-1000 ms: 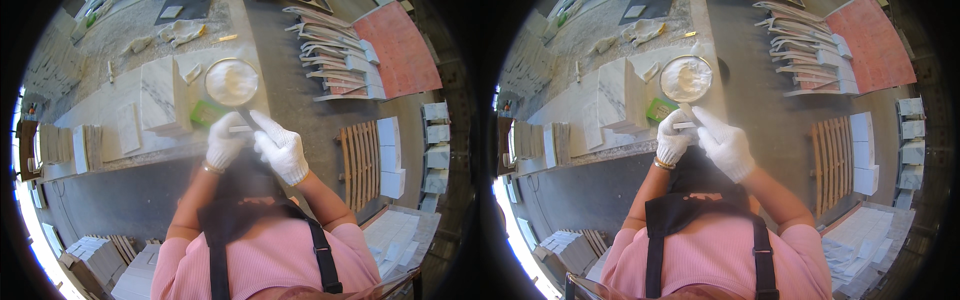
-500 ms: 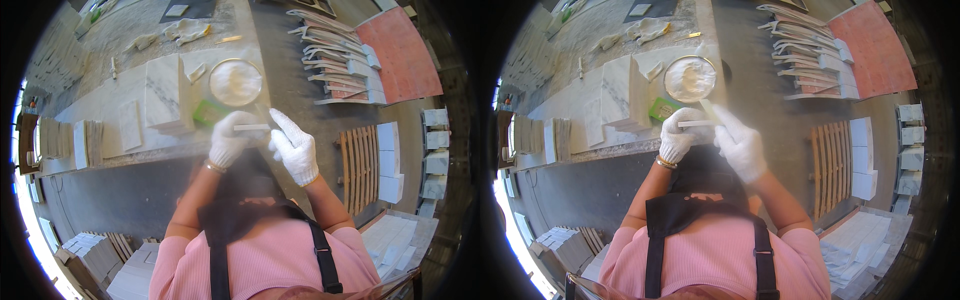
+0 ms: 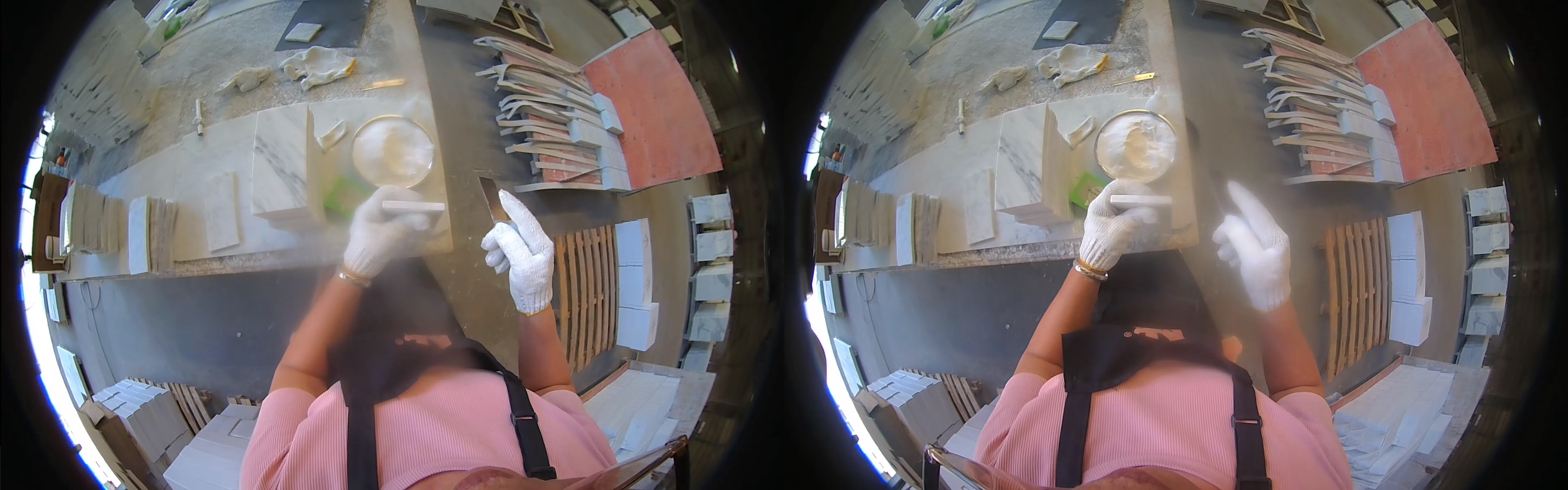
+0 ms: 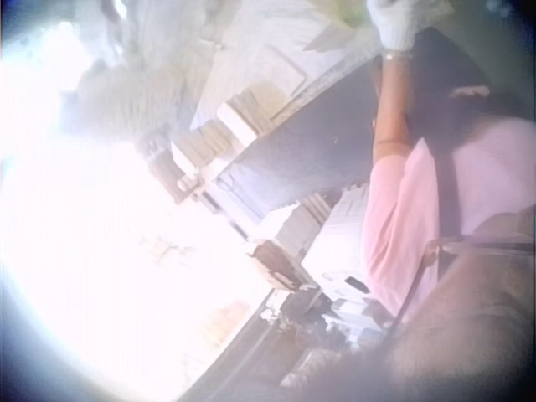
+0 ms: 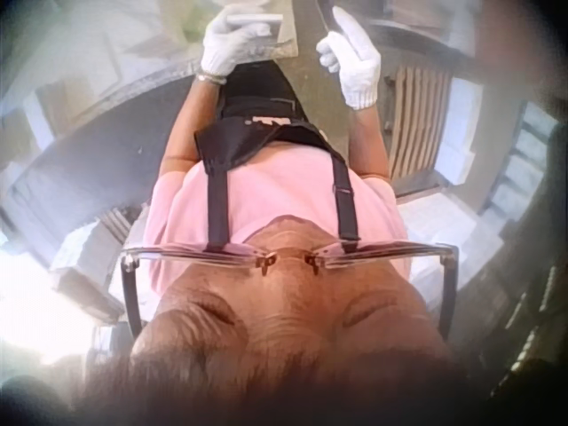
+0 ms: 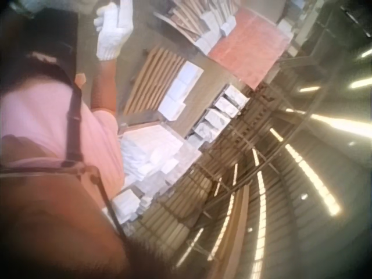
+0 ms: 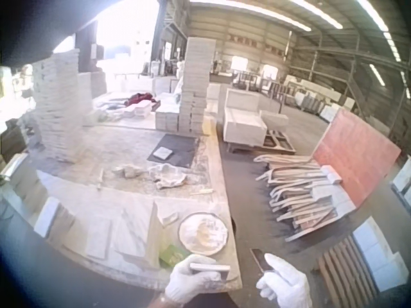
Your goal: The person scoops white paste from a container with a small metal tool and spreads it onto a rectangular tile. They then use a green sponge to smooth the paste across the tile surface. The person repeats this process on multiple tiles, applying and smoothing the paste.
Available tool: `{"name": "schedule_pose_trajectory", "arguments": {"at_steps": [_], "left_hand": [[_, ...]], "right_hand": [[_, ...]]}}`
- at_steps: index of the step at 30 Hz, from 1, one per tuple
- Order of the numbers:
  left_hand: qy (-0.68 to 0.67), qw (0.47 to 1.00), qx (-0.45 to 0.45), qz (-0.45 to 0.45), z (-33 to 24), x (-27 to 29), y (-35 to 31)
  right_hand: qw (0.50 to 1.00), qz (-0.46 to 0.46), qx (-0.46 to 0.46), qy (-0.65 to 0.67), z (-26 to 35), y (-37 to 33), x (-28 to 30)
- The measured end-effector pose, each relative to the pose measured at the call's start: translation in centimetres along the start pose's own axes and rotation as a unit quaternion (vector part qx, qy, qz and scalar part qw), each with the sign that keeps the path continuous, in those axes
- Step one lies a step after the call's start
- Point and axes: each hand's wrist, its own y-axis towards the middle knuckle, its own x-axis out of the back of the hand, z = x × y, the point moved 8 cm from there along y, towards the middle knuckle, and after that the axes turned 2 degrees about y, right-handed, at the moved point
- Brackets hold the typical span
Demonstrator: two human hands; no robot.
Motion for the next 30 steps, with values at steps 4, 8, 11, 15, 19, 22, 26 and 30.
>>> {"name": "schedule_pose_trajectory", "arguments": {"at_steps": [4, 8, 11, 15, 19, 22, 26, 30], "left_hand": [[-0.079, 0.995, 0.053, 0.026, 0.0, 0.1, -0.7], [-0.116, 0.989, 0.074, 0.051, -0.2, -0.8, -1.4], [-0.116, 0.988, 0.087, 0.047, -0.4, -1.0, -1.7], [-0.128, 0.985, 0.096, 0.058, -1.0, -1.0, -2.4], [-0.146, 0.983, 0.101, 0.054, -1.3, -0.9, -2.8], [-0.158, 0.980, 0.114, 0.043, -1.0, -0.6, -3.0], [-0.182, 0.975, 0.123, 0.030, -0.5, 0.0, -3.3], [-0.171, 0.977, 0.130, 0.013, 0.0, 0.8, -3.6]], "right_hand": [[0.999, -0.004, -0.034, 0.013, -0.9, 0.1, 0.9], [0.999, 0.016, -0.024, 0.017, -1.1, 0.2, 0.9], [0.999, 0.029, -0.014, 0.008, -1.4, 0.6, 1.1], [0.998, 0.050, 0.009, -0.027, -2.1, 1.8, 1.0], [0.994, 0.067, 0.029, -0.076, -3.2, 3.9, 0.0], [0.984, 0.061, 0.078, -0.146, -3.5, 6.1, -1.2], [0.955, 0.071, 0.193, -0.216, -2.6, 8.3, -3.5], [0.843, 0.031, 0.359, -0.399, -0.5, 9.5, -6.5]]}}
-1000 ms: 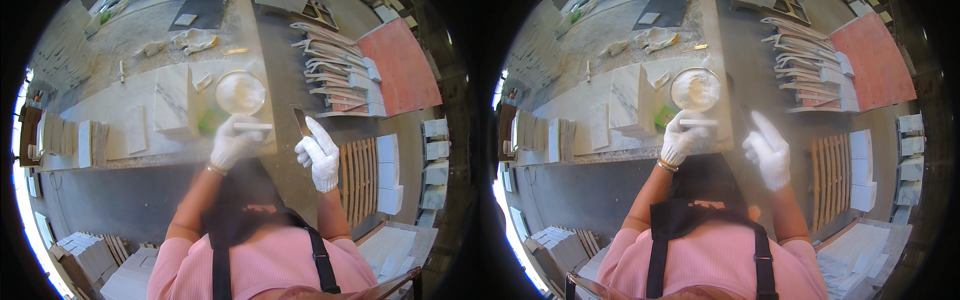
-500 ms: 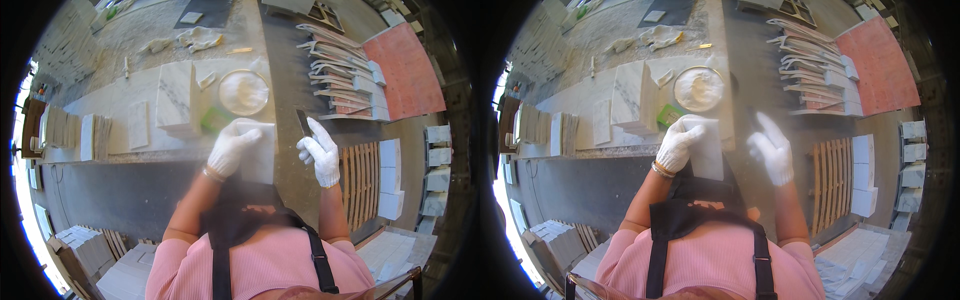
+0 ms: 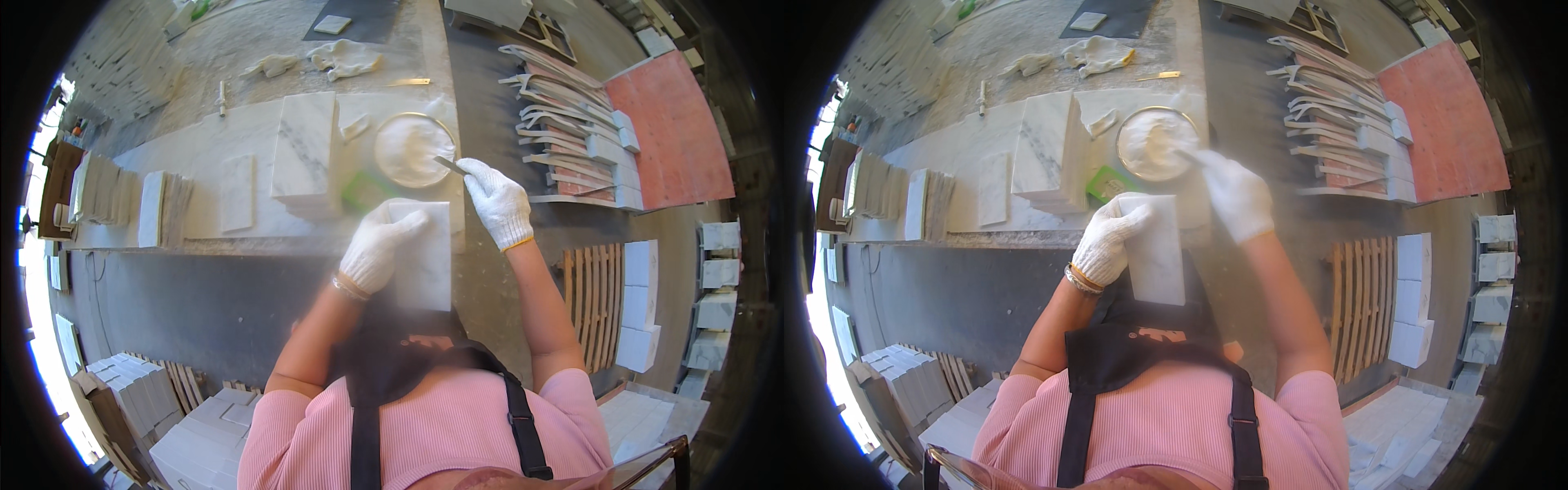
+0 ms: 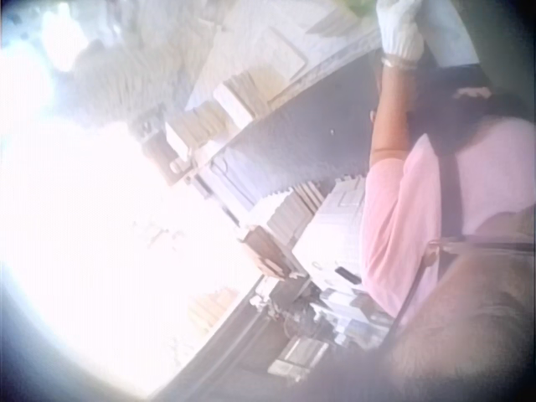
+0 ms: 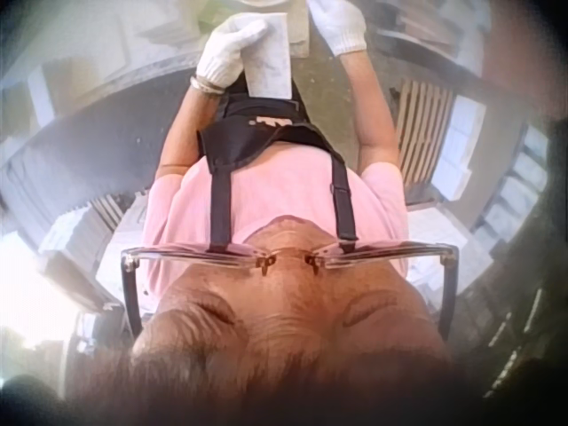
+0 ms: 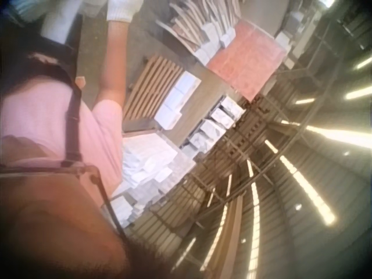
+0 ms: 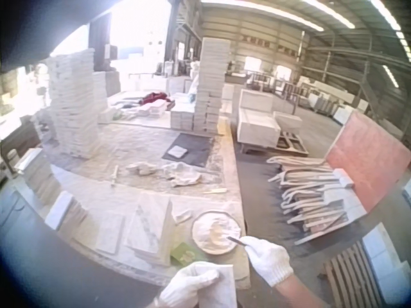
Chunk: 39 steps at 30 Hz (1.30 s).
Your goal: The person scoops white paste from a container with a small metal tool and spreads it onto a rectangular tile. They then use a green sponge to smooth the paste across the tile surface. The person repeats this process on multiple tiles, applying and smoothing the paste.
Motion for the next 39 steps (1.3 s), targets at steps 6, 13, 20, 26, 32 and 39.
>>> {"name": "schedule_pose_trajectory", "arguments": {"at_steps": [6, 13, 20, 26, 32, 39], "left_hand": [[0.000, 1.000, 0.008, -0.023, 0.4, 1.1, -0.5], [0.012, 0.998, 0.032, -0.060, 1.3, 2.0, -1.8], [0.124, 0.991, 0.013, -0.058, -2.0, 1.5, -4.0], [0.323, 0.944, -0.060, 0.025, -14.1, 0.2, -5.2], [0.417, 0.906, -0.040, 0.064, -16.3, -0.6, -5.6], [0.298, 0.951, 0.073, 0.026, -6.7, 3.3, -4.7]], "right_hand": [[0.984, 0.122, -0.023, -0.131, -0.3, 2.2, -4.4], [0.964, 0.174, -0.020, -0.202, 0.4, 2.5, -6.5], [0.979, 0.061, -0.033, -0.192, 3.5, 0.6, -1.1], [0.994, -0.007, 0.105, 0.044, 8.5, -4.8, -0.4], [0.990, 0.031, 0.140, 0.011, 12.6, -4.7, -7.9], [0.985, -0.026, 0.159, -0.060, 12.1, -4.1, -10.4]]}}
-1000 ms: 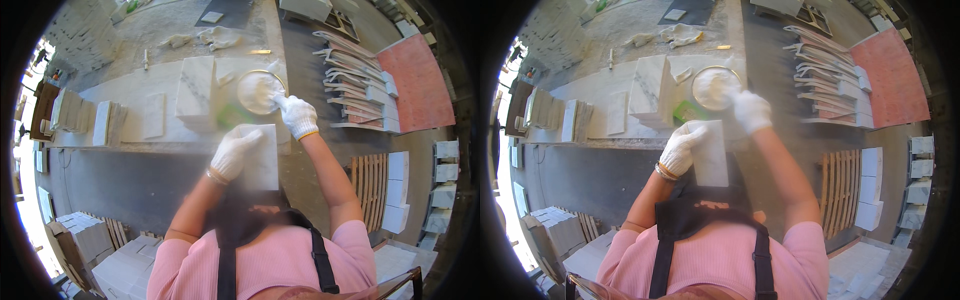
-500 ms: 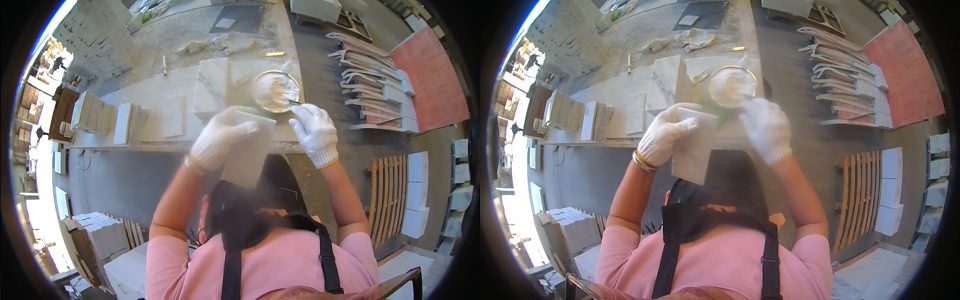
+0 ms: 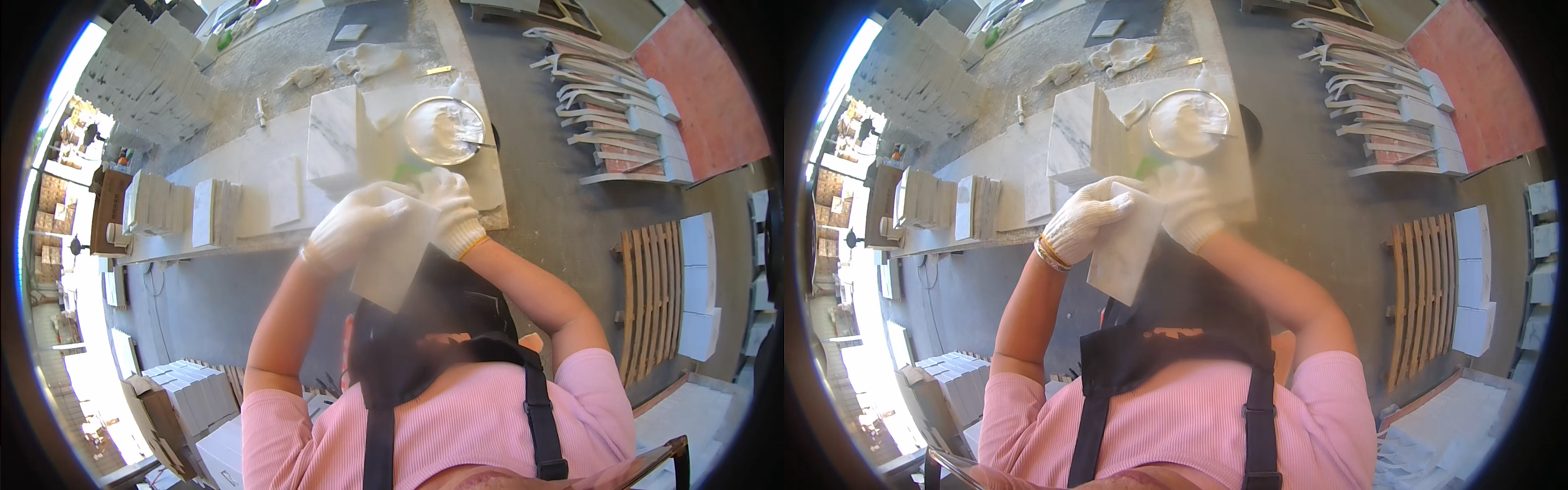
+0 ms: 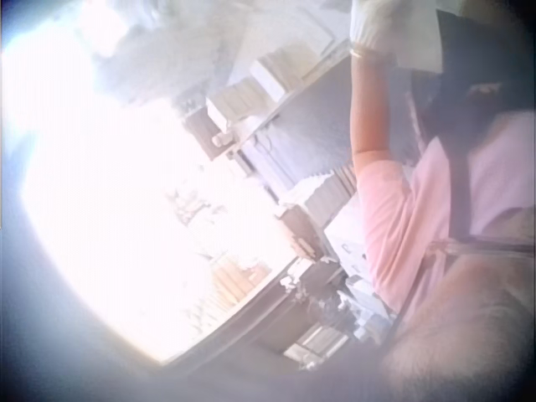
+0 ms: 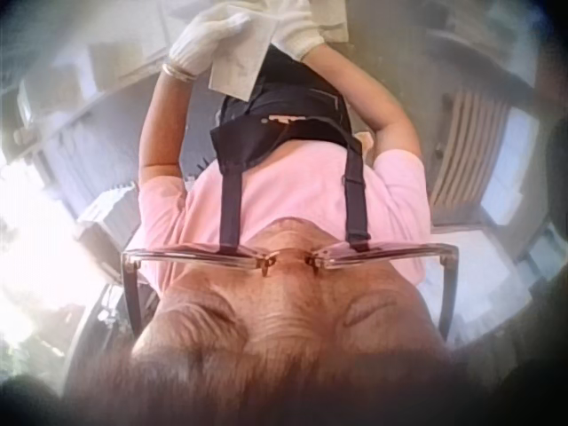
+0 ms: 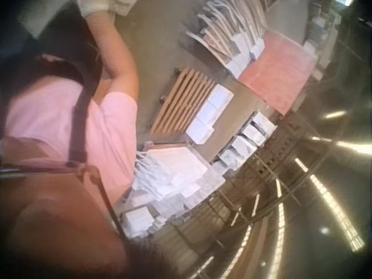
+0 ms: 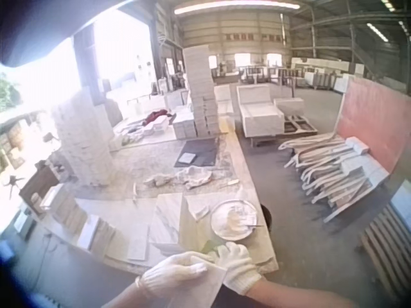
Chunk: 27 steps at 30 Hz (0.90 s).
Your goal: The person scoops white paste from a container with a small metal tool and spreads it onto a rectangular tile. They then use a green sponge to smooth the paste across the tile surface. The person repeats this process on multiple tiles, applying and smoothing the paste.
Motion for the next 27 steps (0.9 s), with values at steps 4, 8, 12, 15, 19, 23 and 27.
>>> {"name": "schedule_pose_trajectory", "arguments": {"at_steps": [4, 8, 12, 15, 19, 23, 27], "left_hand": [[-0.064, 0.997, -0.006, 0.047, 1.7, -1.7, 2.0], [0.079, 0.996, 0.003, 0.048, 2.2, -2.7, 5.8], [0.307, 0.948, -0.065, 0.047, 1.5, -6.3, 10.4], [0.593, 0.682, -0.413, 0.111, -1.9, -12.4, 10.2], [0.725, 0.540, -0.375, 0.204, 0.2, -15.7, 13.3], [0.717, 0.544, -0.420, 0.116, 0.2, -14.4, 14.2], [0.666, 0.596, -0.445, 0.063, 0.5, -12.6, 14.7]], "right_hand": [[0.999, -0.002, -0.044, -0.002, -2.9, -1.9, 1.9], [0.986, 0.084, -0.139, -0.033, -7.1, -4.9, 4.0], [0.950, 0.029, -0.300, 0.082, -13.5, -10.7, 7.5], [0.808, -0.069, -0.478, 0.337, -18.3, -16.9, 7.6], [0.674, -0.135, -0.502, 0.525, -19.5, -20.8, 6.4], [0.616, -0.150, -0.506, 0.585, -18.9, -20.9, 5.1], [0.603, -0.134, -0.509, 0.599, -18.7, -19.8, 4.4]]}}
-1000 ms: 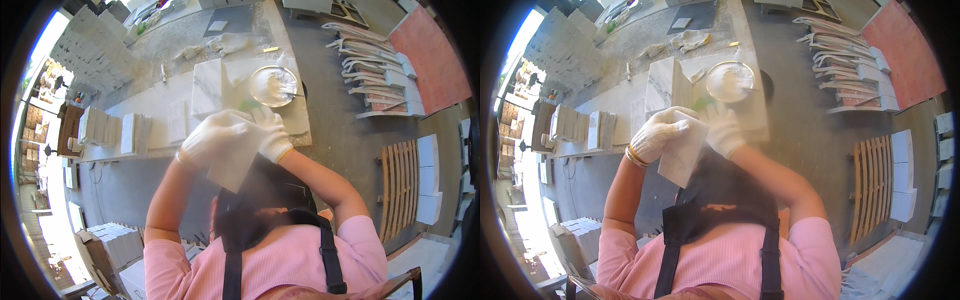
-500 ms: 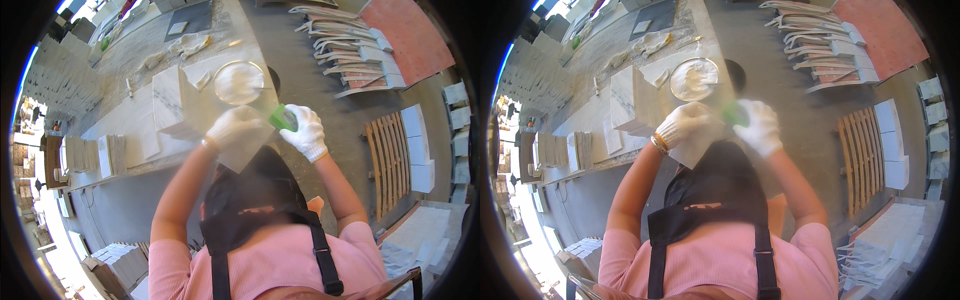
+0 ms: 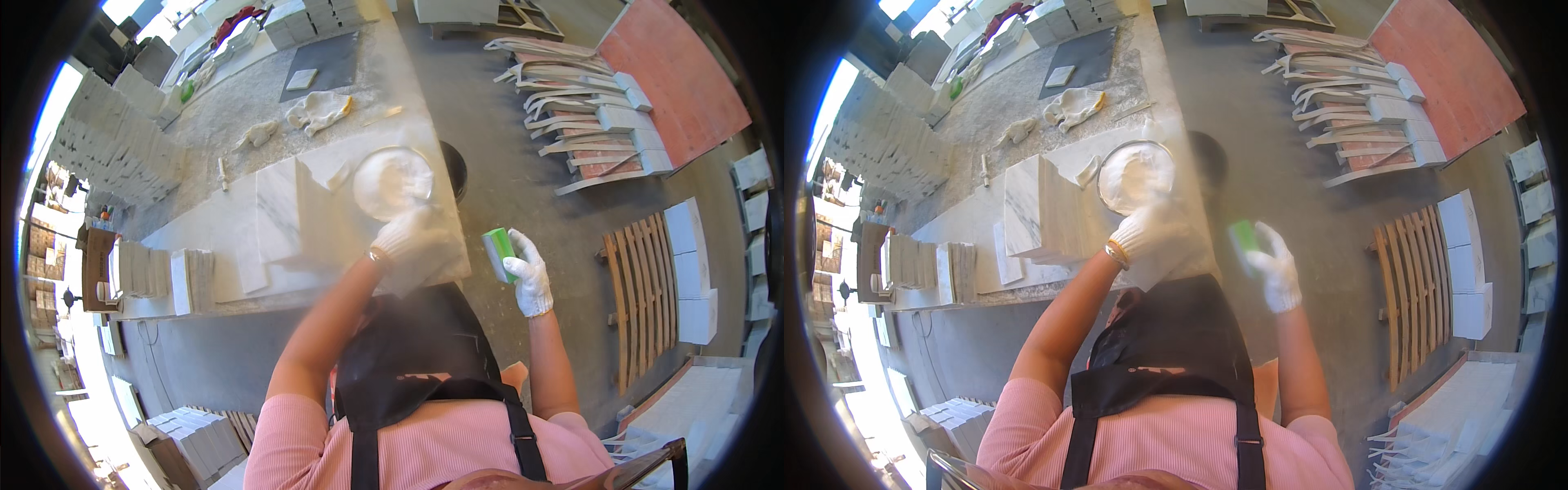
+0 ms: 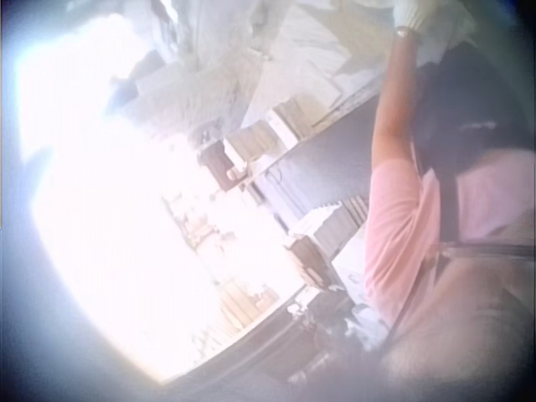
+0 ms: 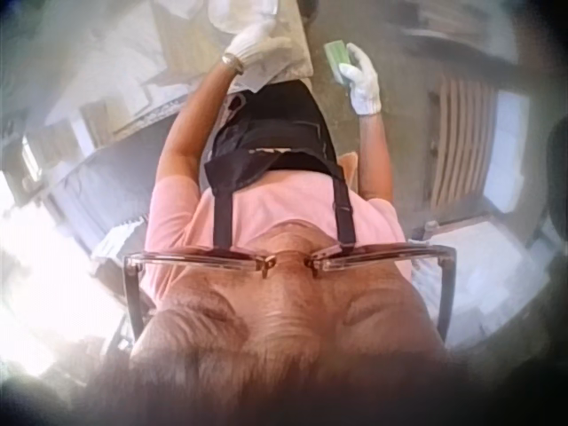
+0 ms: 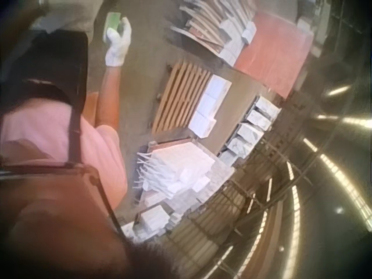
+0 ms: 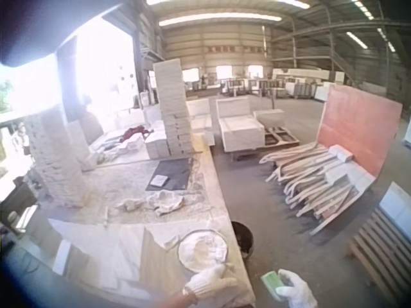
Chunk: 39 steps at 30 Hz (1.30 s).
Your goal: The person scoops white paste from a container with a small metal tool and spreads it onto a rectangular tile. They then use a green sponge to smooth the paste across the tile surface. The person repeats this process on multiple tiles, applying and smoothing the paste.
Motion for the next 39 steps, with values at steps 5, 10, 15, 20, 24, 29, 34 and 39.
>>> {"name": "schedule_pose_trajectory", "arguments": {"at_steps": [5, 10, 15, 20, 24, 29, 34, 39], "left_hand": [[-0.079, 0.995, 0.025, -0.063, 0.8, 2.0, -1.8], [-0.367, 0.864, 0.342, 0.044, 5.2, -1.0, -4.7], [-0.252, 0.951, 0.166, 0.073, 2.7, -1.4, -1.7], [-0.247, 0.922, 0.252, 0.161, 2.4, -3.4, 1.0], [-0.195, 0.941, 0.253, 0.110, 1.1, -2.1, 2.0], [-0.157, 0.957, 0.243, 0.000, -0.3, -1.0, 1.3], [-0.119, 0.964, 0.216, -0.102, -1.5, 0.0, -0.1], [-0.110, 0.957, 0.255, -0.083, -1.7, -0.3, -3.3]], "right_hand": [[1.000, 0.010, 0.004, -0.009, 0.3, 0.4, 0.5], [1.000, 0.003, 0.018, -0.017, 0.0, 0.9, 1.5], [1.000, 0.027, 0.008, 0.011, -0.4, 1.0, 0.5], [0.999, 0.024, 0.029, 0.030, 0.2, 1.3, -1.1], [0.999, 0.018, 0.032, 0.006, 0.0, 1.9, -2.5], [0.998, 0.049, 0.002, 0.039, -0.8, 2.1, -4.2], [0.997, 0.064, -0.032, 0.040, -1.2, 2.1, -4.6], [0.997, 0.074, -0.016, 0.004, -0.4, 2.5, -4.5]]}}
